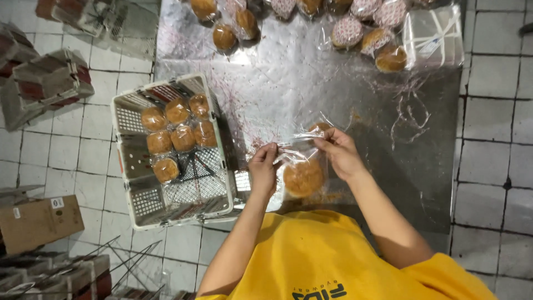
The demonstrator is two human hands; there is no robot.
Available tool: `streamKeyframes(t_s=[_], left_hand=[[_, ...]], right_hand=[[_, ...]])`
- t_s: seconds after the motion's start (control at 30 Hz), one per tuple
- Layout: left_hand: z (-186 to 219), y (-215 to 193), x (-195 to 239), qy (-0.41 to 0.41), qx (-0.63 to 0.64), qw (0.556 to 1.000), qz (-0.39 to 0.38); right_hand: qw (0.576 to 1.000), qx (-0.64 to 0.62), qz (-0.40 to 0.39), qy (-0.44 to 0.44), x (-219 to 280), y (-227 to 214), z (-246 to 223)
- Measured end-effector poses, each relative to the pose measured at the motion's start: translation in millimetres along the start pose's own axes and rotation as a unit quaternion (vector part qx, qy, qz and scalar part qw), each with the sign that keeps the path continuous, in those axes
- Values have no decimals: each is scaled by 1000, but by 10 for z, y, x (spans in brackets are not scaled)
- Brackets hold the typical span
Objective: The person picks up individually wrapped buns from a metal table and places them into a white plastic basket. The person handles the buns one at a time, arranging them in rows within the basket.
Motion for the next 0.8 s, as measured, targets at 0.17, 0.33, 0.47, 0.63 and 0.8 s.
streamKeyframes(t_s=[0.17,0.33,0.47,0.63,0.8], left_hand=[[-1052,-638,-554,-32,-174,980,93],[-2292,-1088,-394,-299,-95,941,129],[-1994,-665,-187,-373,146,915,45],[-1335,-806,-456,-286,240,927,40],[266,-1009,-397,-7,363,921,-143]], right_hand=[[981,170,62,68,-253,-767,1153],[933,100,141,317,262,-1156,2613],[912,73,32,403,350,-507,1768],[876,425,-192,120,-1465,-97,349],[620,783,-20,-50,-3514,-272,-972]])
Point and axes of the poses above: each hand's wrist, its own x-axis away from the middle knuckle, its own y-axis out of the palm, z = x × y, the point moved 9 cm from there along -x, towards the middle knuckle, and after that the axes turned 1 degree about -x, right-handed, at the moved point
